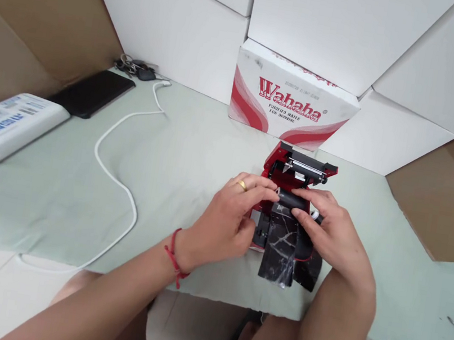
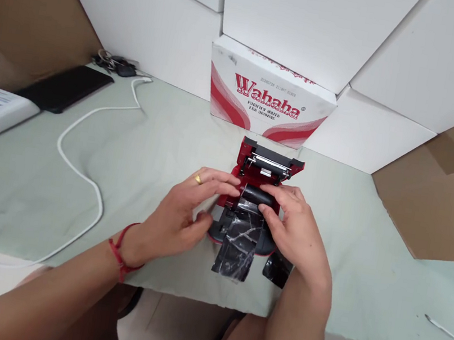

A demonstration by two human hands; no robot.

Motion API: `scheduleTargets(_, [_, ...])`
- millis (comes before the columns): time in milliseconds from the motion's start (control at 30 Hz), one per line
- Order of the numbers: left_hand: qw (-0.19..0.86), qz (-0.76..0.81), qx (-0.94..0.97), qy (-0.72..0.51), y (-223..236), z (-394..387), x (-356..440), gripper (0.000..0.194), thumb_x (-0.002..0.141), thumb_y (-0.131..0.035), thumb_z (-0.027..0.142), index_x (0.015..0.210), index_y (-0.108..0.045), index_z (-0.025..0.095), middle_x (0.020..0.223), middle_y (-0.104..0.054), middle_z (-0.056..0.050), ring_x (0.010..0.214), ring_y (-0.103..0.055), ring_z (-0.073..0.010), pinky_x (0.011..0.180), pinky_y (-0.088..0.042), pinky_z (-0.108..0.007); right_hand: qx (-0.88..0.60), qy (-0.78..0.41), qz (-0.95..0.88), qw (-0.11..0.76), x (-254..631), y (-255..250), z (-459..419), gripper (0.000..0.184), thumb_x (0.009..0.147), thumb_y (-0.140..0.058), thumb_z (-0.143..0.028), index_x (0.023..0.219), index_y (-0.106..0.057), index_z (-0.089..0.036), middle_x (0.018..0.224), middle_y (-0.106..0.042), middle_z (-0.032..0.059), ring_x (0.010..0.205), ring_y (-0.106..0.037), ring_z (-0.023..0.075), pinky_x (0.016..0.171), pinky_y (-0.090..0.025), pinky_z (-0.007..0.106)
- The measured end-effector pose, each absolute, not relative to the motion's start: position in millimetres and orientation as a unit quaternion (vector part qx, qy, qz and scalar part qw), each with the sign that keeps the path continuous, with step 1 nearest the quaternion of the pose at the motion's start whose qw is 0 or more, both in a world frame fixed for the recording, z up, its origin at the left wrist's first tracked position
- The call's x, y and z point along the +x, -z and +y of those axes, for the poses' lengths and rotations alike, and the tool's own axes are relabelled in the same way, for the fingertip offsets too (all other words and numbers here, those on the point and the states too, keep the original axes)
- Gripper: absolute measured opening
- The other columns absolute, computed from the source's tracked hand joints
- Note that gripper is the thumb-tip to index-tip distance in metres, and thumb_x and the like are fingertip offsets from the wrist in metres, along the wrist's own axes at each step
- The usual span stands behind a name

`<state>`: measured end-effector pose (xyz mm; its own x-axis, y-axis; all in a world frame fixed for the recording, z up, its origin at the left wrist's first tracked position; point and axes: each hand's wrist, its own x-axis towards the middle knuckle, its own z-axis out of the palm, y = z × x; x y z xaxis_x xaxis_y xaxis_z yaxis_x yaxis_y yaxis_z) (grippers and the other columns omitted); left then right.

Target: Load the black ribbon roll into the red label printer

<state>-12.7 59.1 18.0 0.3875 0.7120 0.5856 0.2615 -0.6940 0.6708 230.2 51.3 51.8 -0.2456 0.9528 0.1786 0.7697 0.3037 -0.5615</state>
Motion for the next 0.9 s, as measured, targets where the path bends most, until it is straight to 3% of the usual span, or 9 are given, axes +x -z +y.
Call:
scheduleTargets(67, [0.23,0.253,0.84,-0.421,-18.5,55.4,-21.0,0.06,0.071,-0.05,0.002,0.127,-0.061,0.02,0.138,-0.069,-0.013,0.13,-0.063,-0.0286,0.11,-0.052,-0.051,-0.566,-0.176,-0.77,0.236,229.0,-48.5,54.4,0.033,0.102,-0.063,-0.033,0.132,-0.075,-0.028,0.127,-0.077,0.0102,0.128,-0.065,0.0312,0.111,-0.054,0.055])
scheduleTargets(167, [0.198,0.205,0.88,-0.38,-15.1,46.8,-24.6,0.056,0.079,-0.054,0.006,0.134,-0.058,0.019,0.14,-0.068,-0.015,0.134,-0.06,-0.0305,0.114,-0.049,-0.052,-0.566,-0.166,-0.774,0.231,224.2,-45.3,55.9,0.031,0.102,-0.061,-0.031,0.129,-0.076,-0.025,0.129,-0.077,0.0114,0.131,-0.064,0.0312,0.113,-0.053,0.054])
scheduleTargets(400, [0.05,0.214,0.875,-0.432,-5.8,32.2,-10.0,0.017,0.1,-0.058,0.01,0.11,-0.068,0.019,0.107,-0.08,-0.005,0.11,-0.07,-0.0233,0.1,-0.051,-0.039,-0.571,-0.208,-0.744,0.278,219.9,-38.1,57.6,0.026,0.103,-0.061,-0.034,0.124,-0.075,-0.028,0.13,-0.077,0.0079,0.125,-0.069,0.0267,0.113,-0.052,0.048])
scheduleTargets(600, [0.023,0.226,0.84,-0.493,-9.0,29.9,-4.6,0.015,0.098,-0.064,0.008,0.109,-0.069,0.016,0.101,-0.081,-0.005,0.104,-0.07,-0.0217,0.091,-0.051,-0.037,-0.589,-0.253,-0.699,0.316,218.6,-32.8,57.7,0.028,0.102,-0.063,-0.038,0.125,-0.074,-0.028,0.133,-0.076,0.0072,0.125,-0.07,0.0256,0.112,-0.052,0.048])
scheduleTargets(767, [0.039,0.238,0.849,-0.469,-9.6,29.2,-1.1,0.018,0.097,-0.062,0.009,0.111,-0.07,0.017,0.103,-0.08,-0.006,0.106,-0.069,-0.0231,0.093,-0.052,-0.04,-0.564,-0.229,-0.734,0.303,214.9,-33.2,58.6,0.027,0.102,-0.062,-0.037,0.122,-0.078,-0.028,0.144,-0.074,0.0085,0.145,-0.06,0.0281,0.126,-0.042,0.054])
scheduleTargets(833, [0.044,0.245,0.85,-0.464,-9.6,29.5,0.6,0.018,0.098,-0.06,0.009,0.111,-0.07,0.017,0.104,-0.081,-0.007,0.106,-0.069,-0.0237,0.092,-0.052,-0.041,-0.559,-0.233,-0.731,0.316,215.7,-36.4,56.8,0.024,0.102,-0.064,-0.038,0.115,-0.081,-0.027,0.139,-0.077,0.0082,0.14,-0.065,0.0284,0.124,-0.045,0.052])
scheduleTargets(900, [0.051,0.252,0.847,-0.464,-9.9,29.9,2.0,0.017,0.099,-0.06,0.01,0.11,-0.071,0.017,0.105,-0.081,-0.007,0.105,-0.069,-0.0238,0.093,-0.052,-0.041,-0.586,-0.232,-0.69,0.355,219.6,-40.5,54.2,0.023,0.101,-0.065,-0.041,0.109,-0.082,-0.026,0.122,-0.083,0.0076,0.122,-0.074,0.0277,0.115,-0.053,0.049])
